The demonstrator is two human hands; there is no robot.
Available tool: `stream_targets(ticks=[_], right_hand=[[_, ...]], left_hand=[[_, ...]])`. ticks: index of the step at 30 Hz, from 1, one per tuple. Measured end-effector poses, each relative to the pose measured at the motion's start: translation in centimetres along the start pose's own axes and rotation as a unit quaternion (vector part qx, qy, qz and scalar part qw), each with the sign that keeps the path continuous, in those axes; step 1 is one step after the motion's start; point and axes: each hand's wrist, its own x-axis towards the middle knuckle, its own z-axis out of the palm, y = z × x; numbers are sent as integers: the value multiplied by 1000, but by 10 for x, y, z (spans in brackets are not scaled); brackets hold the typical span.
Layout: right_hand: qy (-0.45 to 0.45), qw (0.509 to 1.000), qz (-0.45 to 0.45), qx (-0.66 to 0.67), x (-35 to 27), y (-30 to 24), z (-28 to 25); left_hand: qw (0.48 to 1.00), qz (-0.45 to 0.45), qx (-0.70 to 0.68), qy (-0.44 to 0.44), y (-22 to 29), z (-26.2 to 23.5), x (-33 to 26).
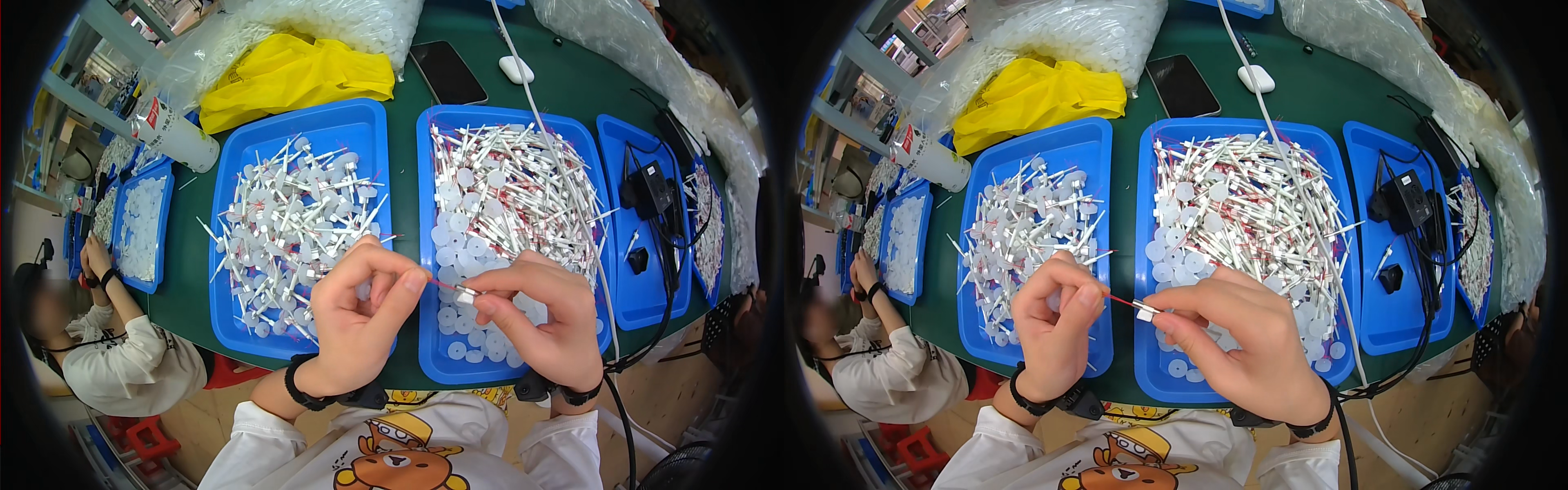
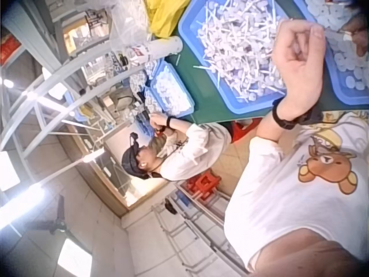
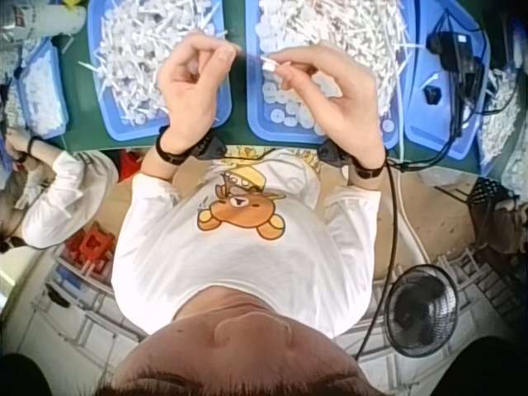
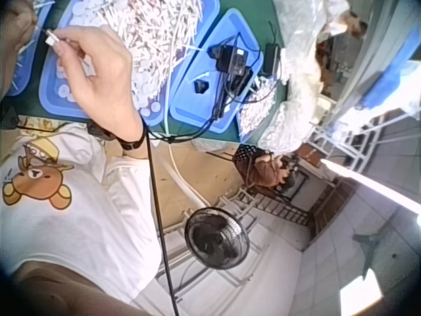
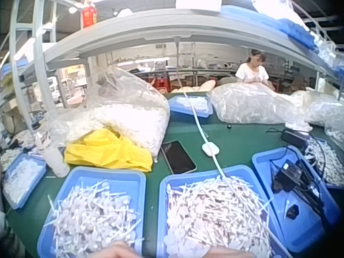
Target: The person repeatedly picks up small white circular discs and thin white sticks from blue trays, inserts the sticks into the discs, and places the assembled units into a tray. The process is continuous and repetitive throughout the clip.
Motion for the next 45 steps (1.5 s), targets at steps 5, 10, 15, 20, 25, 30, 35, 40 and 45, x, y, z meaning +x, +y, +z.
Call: stream_targets(ticks=[5, 10, 15, 20, 25, 30, 35, 40, 45], right_hand=[[9, 1000, -6, -22, 1, 2, 1], [29, 999, 26, 7, 1, -2, 0], [21, 995, 74, 58, 0, -5, 0], [7, 997, 62, 53, -1, -3, -2], [2, 996, 61, 63, -3, -4, -1], [-1, 995, 68, 79, -2, -6, 0], [9, 999, 29, 12, -3, 0, 1], [-24, 1000, -5, -16, -2, 1, -3], [-1, 1000, 5, -3, -2, 1, 0]], left_hand=[[1000, -12, -20, 16, 2, 2, 0], [1000, -20, -9, -2, -1, 3, -1], [997, -55, -54, 3, 0, 4, 1], [983, -71, -171, -3, 2, 9, 3], [989, -103, -60, -93, 5, 4, 3], [995, -61, -37, -66, -3, -1, 4], [994, -68, -48, -69, 0, -1, 4], [993, -64, -53, -80, 0, 0, 3], [991, -77, -11, -105, 4, 1, 3]])
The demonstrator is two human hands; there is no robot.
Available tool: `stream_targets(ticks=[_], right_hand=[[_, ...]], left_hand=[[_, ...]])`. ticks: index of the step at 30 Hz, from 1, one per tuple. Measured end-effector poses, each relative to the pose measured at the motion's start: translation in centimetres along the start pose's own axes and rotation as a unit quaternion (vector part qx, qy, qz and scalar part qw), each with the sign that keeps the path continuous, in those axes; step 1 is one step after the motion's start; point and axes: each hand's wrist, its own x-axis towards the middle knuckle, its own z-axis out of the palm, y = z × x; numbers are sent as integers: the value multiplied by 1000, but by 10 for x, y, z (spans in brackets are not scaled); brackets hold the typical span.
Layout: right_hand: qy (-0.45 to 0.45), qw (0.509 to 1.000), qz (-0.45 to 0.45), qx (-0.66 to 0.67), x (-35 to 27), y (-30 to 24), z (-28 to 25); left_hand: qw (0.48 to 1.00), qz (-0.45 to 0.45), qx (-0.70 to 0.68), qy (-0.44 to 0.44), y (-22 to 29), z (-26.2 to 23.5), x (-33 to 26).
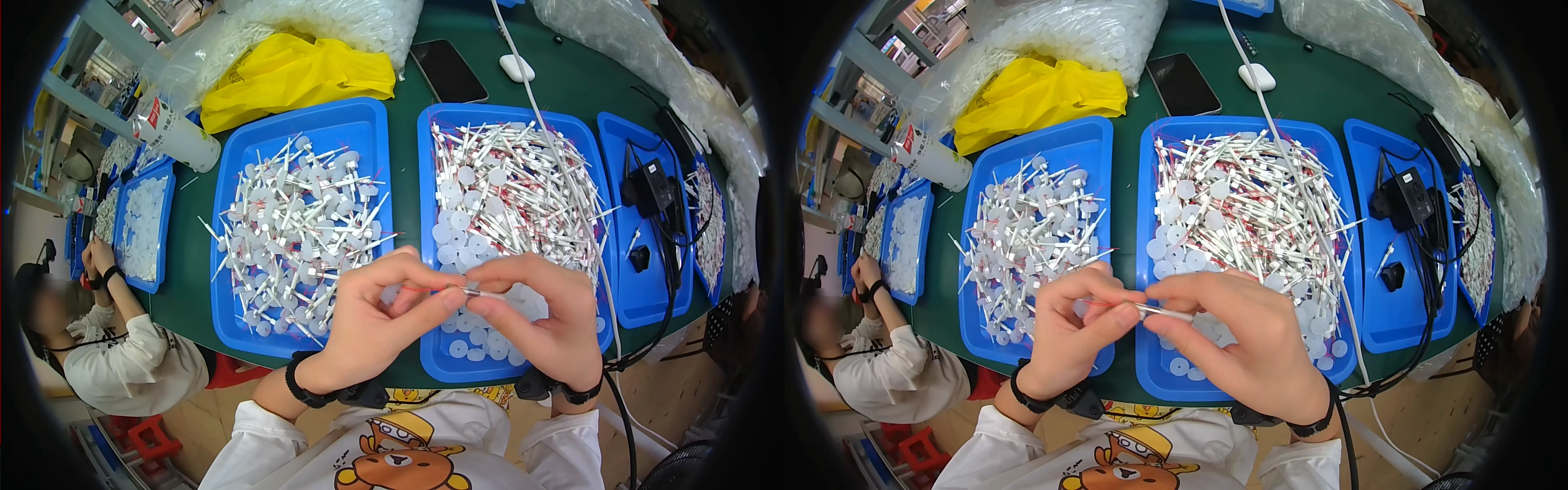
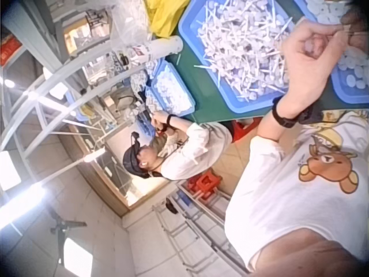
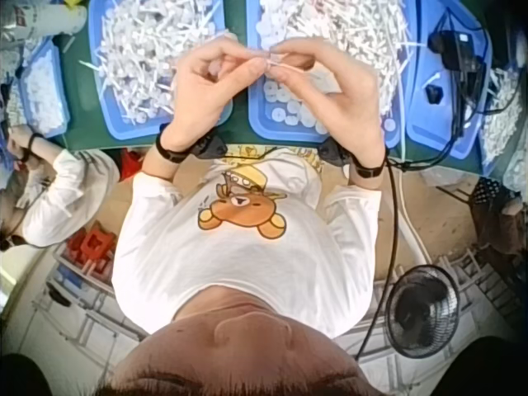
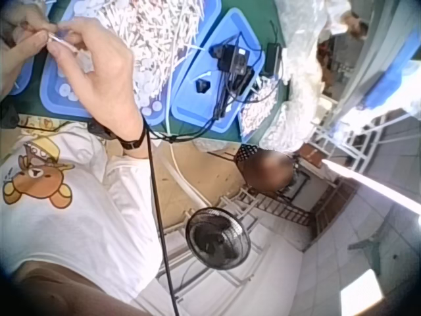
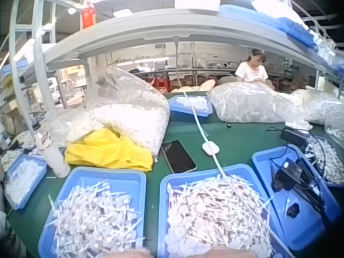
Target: The person repeatedly picks up small white circular discs and thin white sticks from blue trays, inserts the sticks into the discs, and places the assembled units into a tray. The process is continuous and repetitive throughout the clip.
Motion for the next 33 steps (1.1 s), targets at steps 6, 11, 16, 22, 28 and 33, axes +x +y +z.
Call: stream_targets(ticks=[6, 11, 16, 22, 28, 33], right_hand=[[50, 999, 18, -5, 1, 0, 2], [108, 993, -16, -43, 3, 5, 1], [113, 992, -21, -46, 3, 5, 2], [100, 993, -25, -49, 3, 2, 2], [105, 994, -2, -40, 3, -2, 2], [81, 996, -23, -34, 3, -2, 1]], left_hand=[[997, -25, 24, -61, 3, -3, 3], [988, -71, -139, 4, -3, 3, 6], [992, -37, -119, -21, -6, 6, 7], [990, -11, -139, -17, -7, 5, 7], [988, 0, -151, -14, -7, 3, 6], [990, 6, -141, -9, -8, 2, 6]])
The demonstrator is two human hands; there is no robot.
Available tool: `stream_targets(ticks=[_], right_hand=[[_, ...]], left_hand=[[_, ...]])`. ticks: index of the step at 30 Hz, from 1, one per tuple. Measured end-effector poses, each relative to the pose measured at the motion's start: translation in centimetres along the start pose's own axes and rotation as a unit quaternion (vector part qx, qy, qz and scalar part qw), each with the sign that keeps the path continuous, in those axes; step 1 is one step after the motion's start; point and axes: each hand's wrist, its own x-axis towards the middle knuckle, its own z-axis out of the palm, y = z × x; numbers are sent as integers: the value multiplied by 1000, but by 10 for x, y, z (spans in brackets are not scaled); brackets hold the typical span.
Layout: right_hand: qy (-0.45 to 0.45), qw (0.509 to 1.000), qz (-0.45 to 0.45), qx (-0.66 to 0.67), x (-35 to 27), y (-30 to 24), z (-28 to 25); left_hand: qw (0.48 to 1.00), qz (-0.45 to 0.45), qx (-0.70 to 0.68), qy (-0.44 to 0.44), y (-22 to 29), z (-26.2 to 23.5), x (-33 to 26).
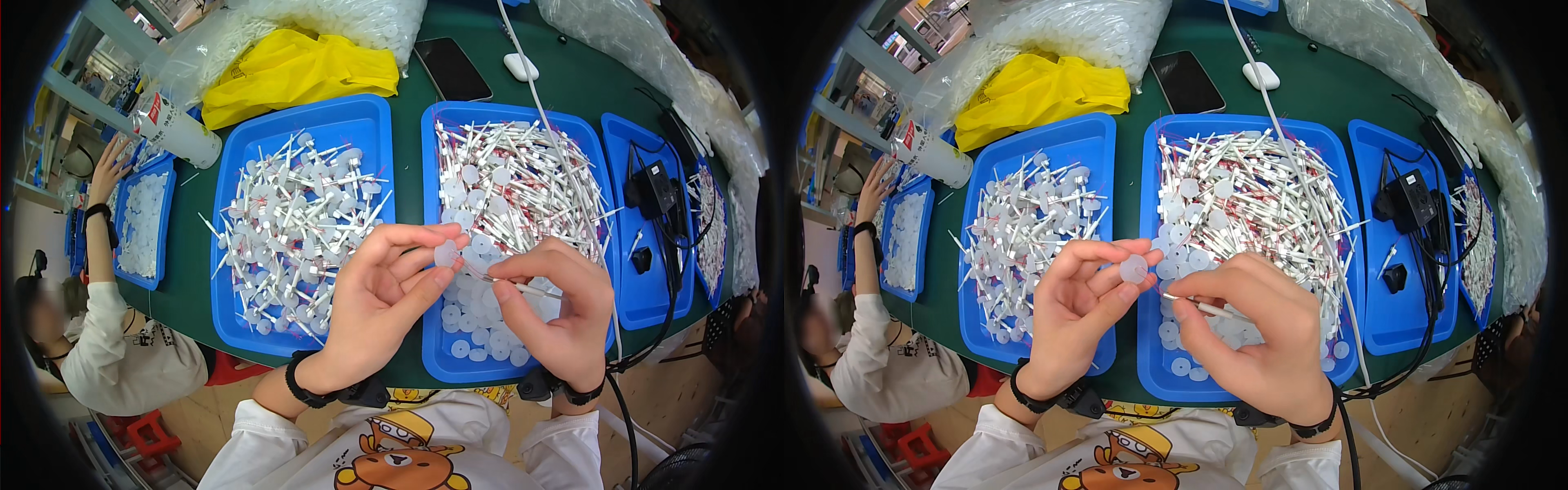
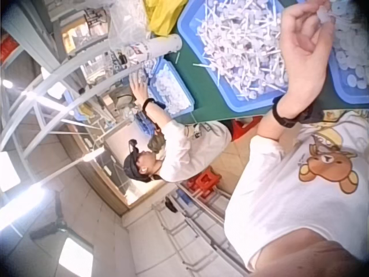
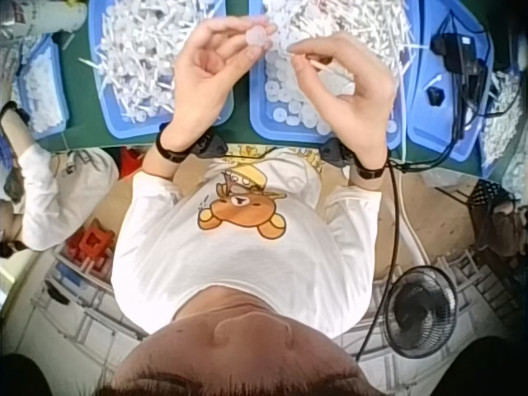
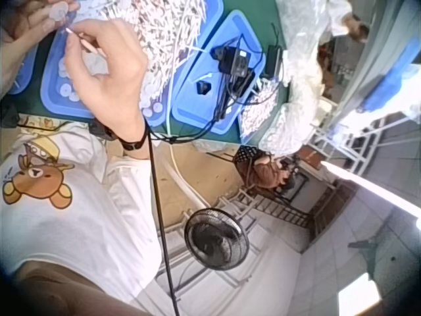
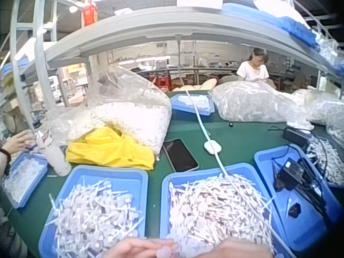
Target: The person repeatedly picks up small white circular discs and thin white sticks from blue trays, inserts the sticks into the discs, and places the assembled units into a tray. The process is continuous and repetitive throughout the clip.
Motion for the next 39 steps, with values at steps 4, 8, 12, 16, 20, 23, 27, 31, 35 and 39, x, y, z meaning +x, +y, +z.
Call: stream_targets(ticks=[4, 8, 12, 16, 20, 23, 27, 31, 35, 39], right_hand=[[-6, 1000, -10, -2, 0, 1, 0], [-9, 1000, -12, -3, 0, 1, -1], [14, 999, -30, -20, 0, 6, -1], [12, 999, -28, -14, 0, 6, 0], [-8, 999, -43, -22, 1, 6, -2], [-9, 998, -51, -31, 1, 6, -3], [-6, 998, -57, -39, 2, 6, -4], [-10, 997, -58, -41, 2, 7, -4], [-23, 995, -76, -55, 3, 7, -4], [-27, 994, -86, -62, 4, 5, -4]], left_hand=[[1000, 8, 0, 1, -1, -1, 0], [1000, 5, -4, -4, -2, -2, 0], [1000, -15, -4, -11, 1, 0, -1], [1000, -9, -5, -16, 1, -1, -2], [1000, -8, -8, -7, 1, -1, -1], [1000, -15, 1, -2, 3, 0, -1], [1000, -11, -4, -2, 2, -1, -2], [1000, -22, 3, -20, 4, -2, -3], [999, -21, -4, -26, 4, -2, -3], [999, -36, -5, -31, 6, 0, -4]])
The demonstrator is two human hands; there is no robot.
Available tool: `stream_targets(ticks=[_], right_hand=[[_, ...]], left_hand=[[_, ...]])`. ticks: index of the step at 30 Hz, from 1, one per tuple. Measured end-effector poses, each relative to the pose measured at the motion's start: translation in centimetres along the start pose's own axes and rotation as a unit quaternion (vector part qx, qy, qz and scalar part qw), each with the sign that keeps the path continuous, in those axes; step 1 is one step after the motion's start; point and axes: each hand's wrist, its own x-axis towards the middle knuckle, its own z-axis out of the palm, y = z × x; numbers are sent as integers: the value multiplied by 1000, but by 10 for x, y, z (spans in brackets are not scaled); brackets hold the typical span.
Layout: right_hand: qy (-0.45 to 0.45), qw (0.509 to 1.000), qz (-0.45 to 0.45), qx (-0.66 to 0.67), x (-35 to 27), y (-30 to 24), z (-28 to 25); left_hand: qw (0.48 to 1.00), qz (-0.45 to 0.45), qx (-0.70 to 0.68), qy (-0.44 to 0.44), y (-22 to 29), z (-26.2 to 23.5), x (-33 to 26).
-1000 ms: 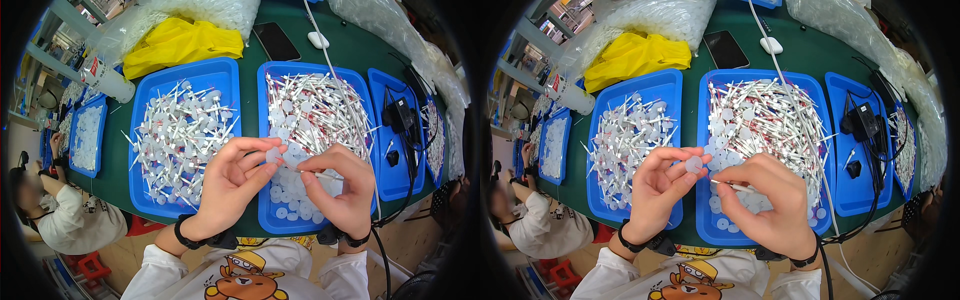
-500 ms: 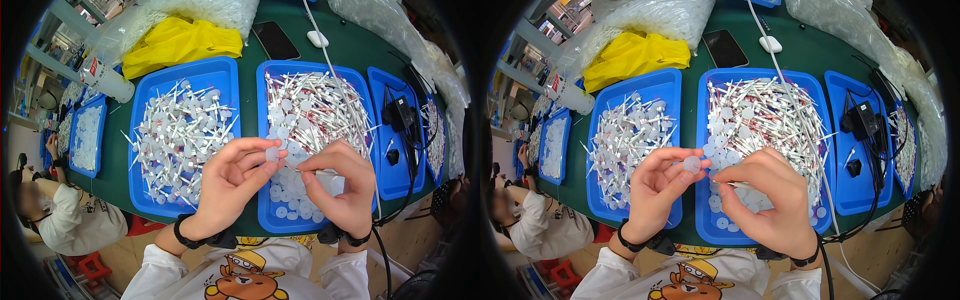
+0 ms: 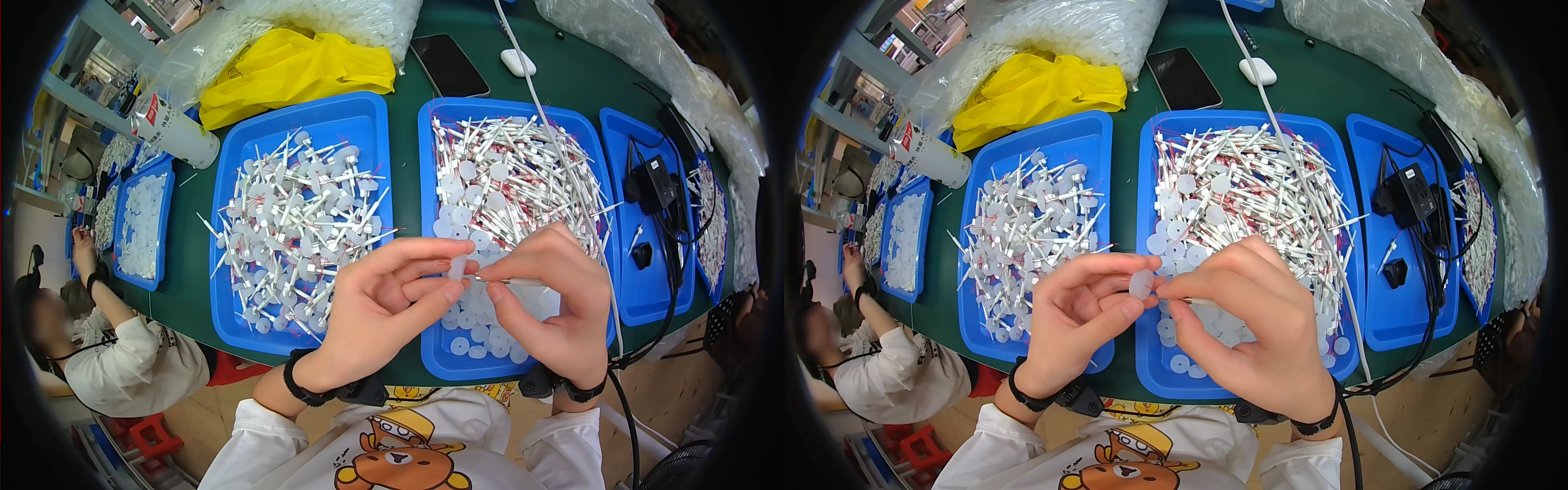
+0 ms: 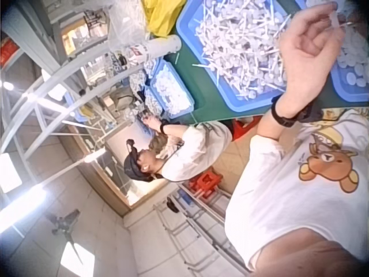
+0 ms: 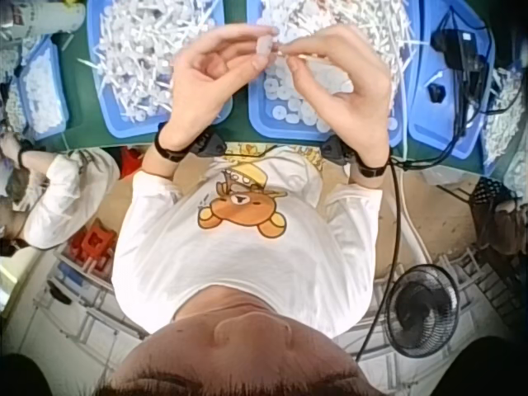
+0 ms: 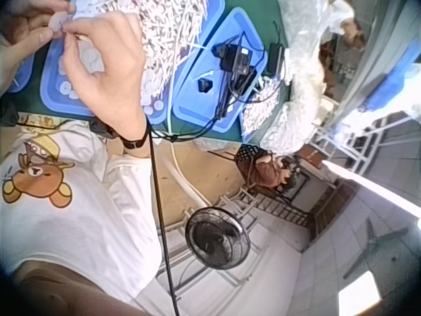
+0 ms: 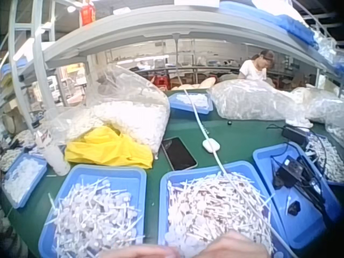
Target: The person repeatedly picks up small white circular discs and thin white sticks from blue trays, inserts the sticks into the discs, and places the assembled units into a tray. The process is continuous and repetitive throughout the clip.
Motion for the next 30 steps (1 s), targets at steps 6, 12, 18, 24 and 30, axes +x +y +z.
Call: stream_targets(ticks=[6, 12, 18, 24, 30], right_hand=[[22, 998, 40, 51, -2, -1, 3], [16, 997, 58, 37, -4, -4, 2], [3, 997, 54, 47, -7, -1, 2], [-16, 995, 72, 71, -10, 1, 3], [-68, 977, 158, 127, -11, -3, 1]], left_hand=[[998, 36, 47, -29, -2, -2, -1], [992, 86, 87, -31, -4, -5, 0], [987, 118, 105, -41, -4, -4, 0], [979, 135, 143, -42, -4, -4, 0], [991, 52, 110, -49, -3, -5, -1]])
